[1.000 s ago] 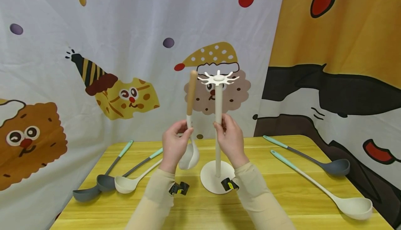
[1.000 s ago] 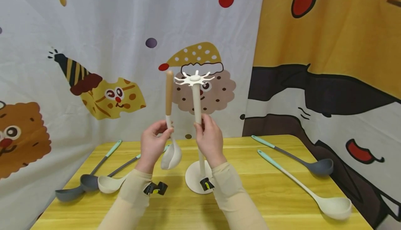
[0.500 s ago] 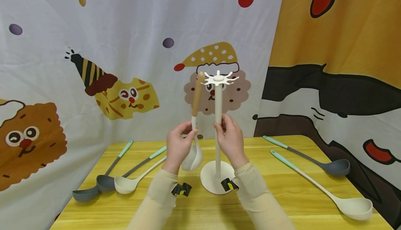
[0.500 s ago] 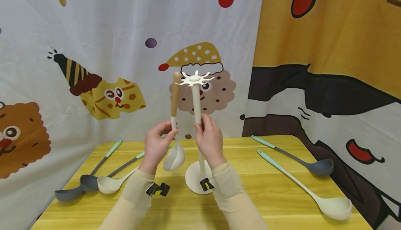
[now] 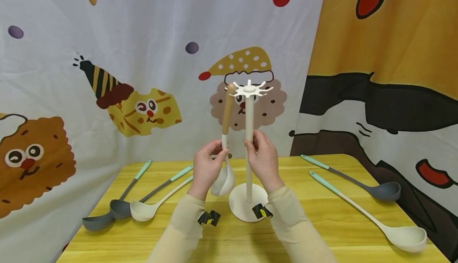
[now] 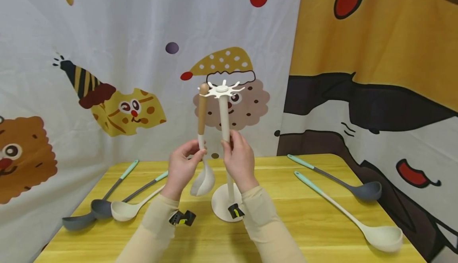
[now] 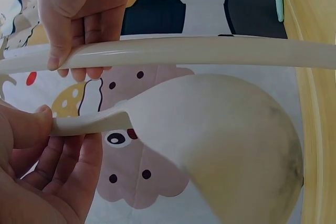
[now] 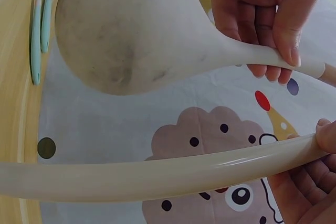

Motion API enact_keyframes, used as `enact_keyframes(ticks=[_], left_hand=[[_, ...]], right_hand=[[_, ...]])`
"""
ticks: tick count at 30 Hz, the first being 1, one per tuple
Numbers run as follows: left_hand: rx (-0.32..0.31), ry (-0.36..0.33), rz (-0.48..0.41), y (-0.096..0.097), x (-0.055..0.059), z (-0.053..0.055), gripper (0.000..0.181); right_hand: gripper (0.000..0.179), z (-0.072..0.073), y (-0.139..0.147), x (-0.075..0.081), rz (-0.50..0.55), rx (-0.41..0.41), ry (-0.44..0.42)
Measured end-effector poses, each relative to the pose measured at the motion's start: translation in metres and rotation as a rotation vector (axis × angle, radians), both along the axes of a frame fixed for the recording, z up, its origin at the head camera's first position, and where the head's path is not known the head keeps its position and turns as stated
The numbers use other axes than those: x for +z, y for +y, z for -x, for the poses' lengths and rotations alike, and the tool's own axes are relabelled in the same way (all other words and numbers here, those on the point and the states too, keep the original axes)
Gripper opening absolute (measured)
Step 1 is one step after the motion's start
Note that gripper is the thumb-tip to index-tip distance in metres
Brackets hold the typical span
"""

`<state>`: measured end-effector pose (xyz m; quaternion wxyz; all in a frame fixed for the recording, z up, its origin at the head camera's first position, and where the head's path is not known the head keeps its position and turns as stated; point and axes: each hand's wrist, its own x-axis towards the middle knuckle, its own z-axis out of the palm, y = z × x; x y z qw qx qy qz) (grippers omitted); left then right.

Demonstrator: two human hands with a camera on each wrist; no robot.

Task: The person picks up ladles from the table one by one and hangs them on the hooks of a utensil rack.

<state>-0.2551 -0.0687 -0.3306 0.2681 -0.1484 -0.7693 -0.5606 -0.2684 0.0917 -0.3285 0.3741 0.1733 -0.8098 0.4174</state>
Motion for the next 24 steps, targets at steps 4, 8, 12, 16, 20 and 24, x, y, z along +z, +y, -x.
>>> enact_keyframes(ticks=[4,8,12,16,20,24], left_hand=[[-0.014,-0.011,0.013,0.001,-0.001,-0.001,0.013],[-0.023,-0.014,0.025,0.001,-0.002,0.000,0.013],[-0.030,-0.018,0.033,0.002,-0.003,0.000,0.014],[-0.042,-0.038,0.031,0.001,-0.004,-0.001,0.018],[-0.044,-0.058,0.048,-0.001,-0.007,0.000,0.024],[-0.037,-0.059,0.089,-0.004,-0.013,0.001,0.028]], right_hand=[[0.022,0.000,0.000,0.000,-0.003,0.001,0.004],[0.022,0.000,0.001,0.000,-0.003,0.006,0.012],[0.022,-0.001,0.001,0.000,-0.004,0.008,0.018],[0.022,-0.001,0.001,0.000,-0.004,0.006,0.020],[0.023,-0.001,0.000,0.001,0.001,0.008,0.017],[0.022,-0.001,0.000,0.001,0.007,0.008,0.014]])
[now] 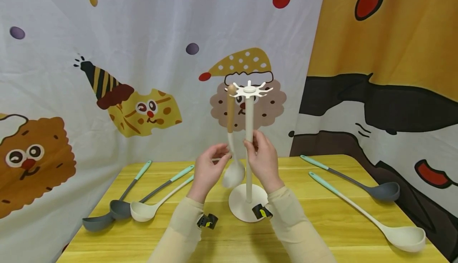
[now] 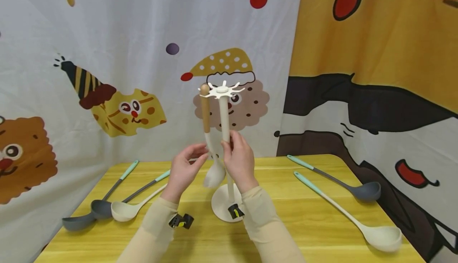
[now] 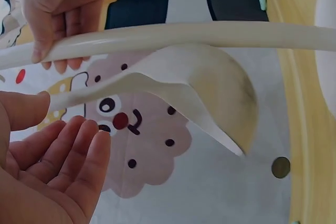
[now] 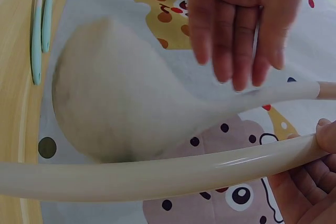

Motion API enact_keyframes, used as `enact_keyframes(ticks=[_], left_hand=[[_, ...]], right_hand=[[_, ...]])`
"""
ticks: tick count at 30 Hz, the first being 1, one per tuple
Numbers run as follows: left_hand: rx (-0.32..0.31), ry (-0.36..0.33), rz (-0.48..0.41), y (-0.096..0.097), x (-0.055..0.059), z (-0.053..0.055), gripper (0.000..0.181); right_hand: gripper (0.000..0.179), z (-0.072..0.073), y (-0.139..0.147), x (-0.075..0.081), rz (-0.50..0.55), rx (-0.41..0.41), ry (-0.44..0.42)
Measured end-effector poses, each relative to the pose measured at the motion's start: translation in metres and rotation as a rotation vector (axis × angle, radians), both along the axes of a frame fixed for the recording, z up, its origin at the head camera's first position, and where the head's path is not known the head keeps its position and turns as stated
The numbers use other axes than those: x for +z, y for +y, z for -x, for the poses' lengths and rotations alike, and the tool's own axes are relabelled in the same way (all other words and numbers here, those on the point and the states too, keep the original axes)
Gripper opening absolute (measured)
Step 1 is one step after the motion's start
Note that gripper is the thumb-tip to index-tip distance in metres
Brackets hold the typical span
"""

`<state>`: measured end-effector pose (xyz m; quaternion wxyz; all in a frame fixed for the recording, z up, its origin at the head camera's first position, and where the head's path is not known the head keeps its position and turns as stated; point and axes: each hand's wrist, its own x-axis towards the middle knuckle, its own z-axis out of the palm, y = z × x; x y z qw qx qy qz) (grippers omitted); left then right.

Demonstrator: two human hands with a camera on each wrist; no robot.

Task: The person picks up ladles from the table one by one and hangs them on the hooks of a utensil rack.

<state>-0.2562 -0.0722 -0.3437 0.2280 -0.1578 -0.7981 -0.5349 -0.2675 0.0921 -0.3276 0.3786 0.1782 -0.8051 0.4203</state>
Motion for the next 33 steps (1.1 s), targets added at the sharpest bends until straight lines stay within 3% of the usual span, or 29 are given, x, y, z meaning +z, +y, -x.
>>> enact_keyframes(ticks=[17,24,33], left_hand=[[-0.005,-0.081,0.045,-0.018,-0.031,0.002,0.035],[0.046,-0.084,0.216,-0.031,-0.046,0.003,0.049],[0.094,-0.150,0.385,-0.049,-0.065,0.009,0.069]], right_hand=[[0.023,-0.001,0.000,0.001,0.008,-0.002,-0.025],[0.022,-0.001,0.000,0.002,0.011,0.004,-0.030],[0.022,-0.001,-0.001,0.002,0.013,0.002,-0.032]])
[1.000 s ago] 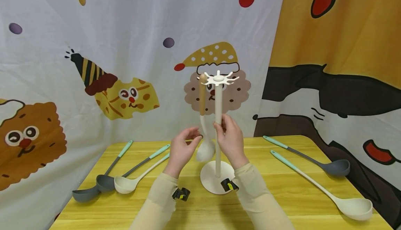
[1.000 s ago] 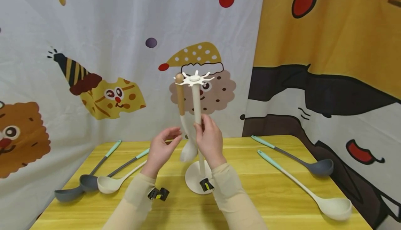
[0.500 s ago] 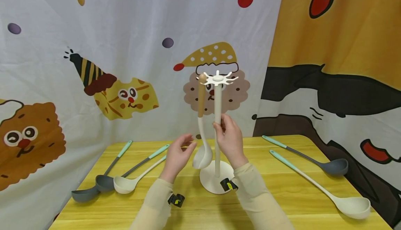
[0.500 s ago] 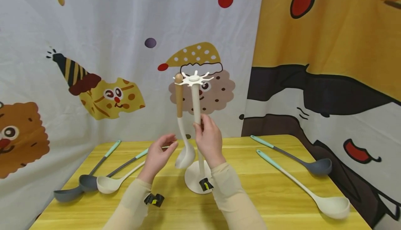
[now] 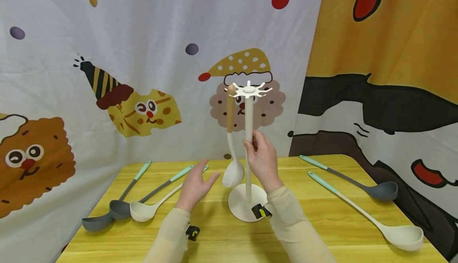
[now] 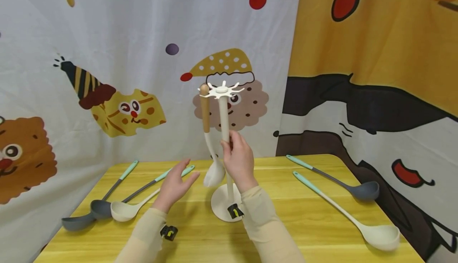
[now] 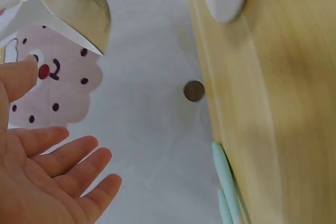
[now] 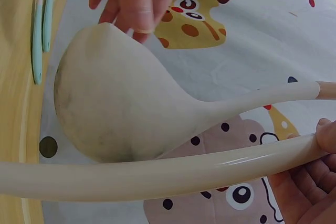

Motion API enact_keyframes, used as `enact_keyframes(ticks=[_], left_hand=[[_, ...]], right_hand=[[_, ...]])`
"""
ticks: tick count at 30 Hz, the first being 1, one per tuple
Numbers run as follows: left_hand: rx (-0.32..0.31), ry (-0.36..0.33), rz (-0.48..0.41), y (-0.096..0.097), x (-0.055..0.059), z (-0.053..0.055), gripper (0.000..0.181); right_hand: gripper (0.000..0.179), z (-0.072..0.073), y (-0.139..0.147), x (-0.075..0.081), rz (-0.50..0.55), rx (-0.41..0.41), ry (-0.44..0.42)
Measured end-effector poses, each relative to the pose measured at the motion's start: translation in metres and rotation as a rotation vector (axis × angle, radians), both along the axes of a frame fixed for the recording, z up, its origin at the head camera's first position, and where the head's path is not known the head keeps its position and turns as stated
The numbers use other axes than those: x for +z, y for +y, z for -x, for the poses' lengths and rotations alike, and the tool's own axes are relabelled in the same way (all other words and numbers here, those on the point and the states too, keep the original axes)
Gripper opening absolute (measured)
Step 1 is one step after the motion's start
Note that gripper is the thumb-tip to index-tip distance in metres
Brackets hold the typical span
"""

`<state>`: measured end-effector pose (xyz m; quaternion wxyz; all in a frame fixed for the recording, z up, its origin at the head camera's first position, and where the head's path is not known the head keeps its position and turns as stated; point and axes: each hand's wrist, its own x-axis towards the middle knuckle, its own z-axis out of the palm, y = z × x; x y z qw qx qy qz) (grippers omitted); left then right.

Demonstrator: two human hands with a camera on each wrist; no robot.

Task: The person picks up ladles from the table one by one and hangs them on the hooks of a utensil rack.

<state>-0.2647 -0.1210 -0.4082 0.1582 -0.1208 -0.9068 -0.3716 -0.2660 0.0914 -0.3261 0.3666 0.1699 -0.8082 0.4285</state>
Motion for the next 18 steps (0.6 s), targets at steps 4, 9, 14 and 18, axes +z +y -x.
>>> enact_keyframes(ticks=[4,9,14,18], left_hand=[[-0.001,-0.012,0.048,-0.006,-0.005,0.002,0.072],[0.005,-0.034,0.106,-0.011,-0.011,0.004,0.077],[0.040,-0.030,0.164,-0.016,-0.017,0.005,0.083],[0.066,-0.010,0.215,-0.020,-0.021,0.007,0.086]], right_hand=[[0.023,0.001,0.000,-0.001,0.002,0.000,0.011],[0.024,0.001,0.000,-0.002,0.004,-0.002,0.013],[0.024,0.001,0.000,-0.002,0.005,0.003,0.012],[0.024,0.002,0.000,-0.003,0.002,0.003,0.013]])
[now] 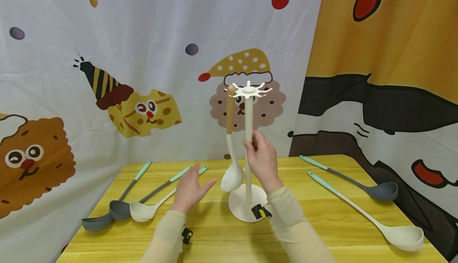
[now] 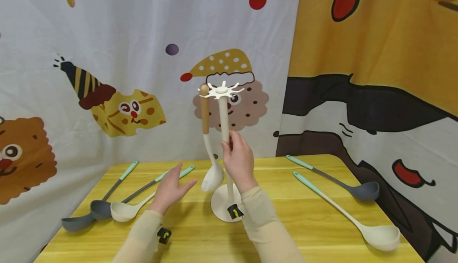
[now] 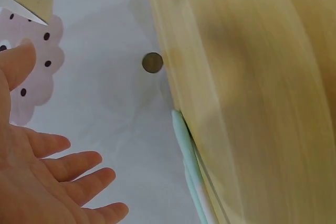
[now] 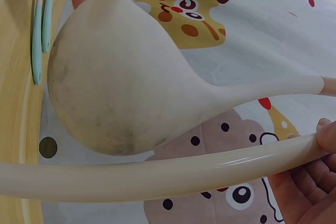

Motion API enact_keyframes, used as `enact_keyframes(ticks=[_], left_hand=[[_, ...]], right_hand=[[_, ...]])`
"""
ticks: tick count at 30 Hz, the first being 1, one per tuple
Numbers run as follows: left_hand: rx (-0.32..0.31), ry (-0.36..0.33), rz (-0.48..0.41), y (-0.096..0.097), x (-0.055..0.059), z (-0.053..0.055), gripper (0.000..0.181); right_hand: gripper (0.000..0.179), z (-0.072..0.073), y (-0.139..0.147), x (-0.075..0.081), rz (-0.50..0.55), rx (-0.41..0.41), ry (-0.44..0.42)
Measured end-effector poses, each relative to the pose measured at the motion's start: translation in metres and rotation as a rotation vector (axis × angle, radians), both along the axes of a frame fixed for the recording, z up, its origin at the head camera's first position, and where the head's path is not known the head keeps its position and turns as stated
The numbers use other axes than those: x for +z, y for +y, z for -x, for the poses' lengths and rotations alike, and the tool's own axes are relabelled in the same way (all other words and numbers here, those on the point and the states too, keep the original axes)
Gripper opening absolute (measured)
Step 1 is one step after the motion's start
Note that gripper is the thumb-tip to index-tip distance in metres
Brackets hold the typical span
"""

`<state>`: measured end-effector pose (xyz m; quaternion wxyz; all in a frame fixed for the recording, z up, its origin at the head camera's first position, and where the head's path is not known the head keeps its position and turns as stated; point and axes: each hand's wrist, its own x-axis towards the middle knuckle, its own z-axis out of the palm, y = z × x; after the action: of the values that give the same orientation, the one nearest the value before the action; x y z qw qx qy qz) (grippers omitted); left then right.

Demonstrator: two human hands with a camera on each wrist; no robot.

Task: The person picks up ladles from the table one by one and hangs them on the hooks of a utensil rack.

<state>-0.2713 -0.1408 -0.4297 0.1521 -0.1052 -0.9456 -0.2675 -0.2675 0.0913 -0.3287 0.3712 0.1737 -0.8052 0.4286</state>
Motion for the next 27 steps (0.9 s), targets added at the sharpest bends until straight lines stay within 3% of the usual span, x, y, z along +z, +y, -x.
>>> enact_keyframes(ticks=[18,27], left_hand=[[0.068,-0.006,0.139,-0.024,-0.012,0.010,0.100],[0.102,-0.085,0.166,-0.036,-0.014,0.014,0.105]], right_hand=[[0.024,0.000,0.000,0.000,0.002,-0.002,0.003],[0.024,-0.001,0.000,0.000,0.000,-0.001,0.001]])
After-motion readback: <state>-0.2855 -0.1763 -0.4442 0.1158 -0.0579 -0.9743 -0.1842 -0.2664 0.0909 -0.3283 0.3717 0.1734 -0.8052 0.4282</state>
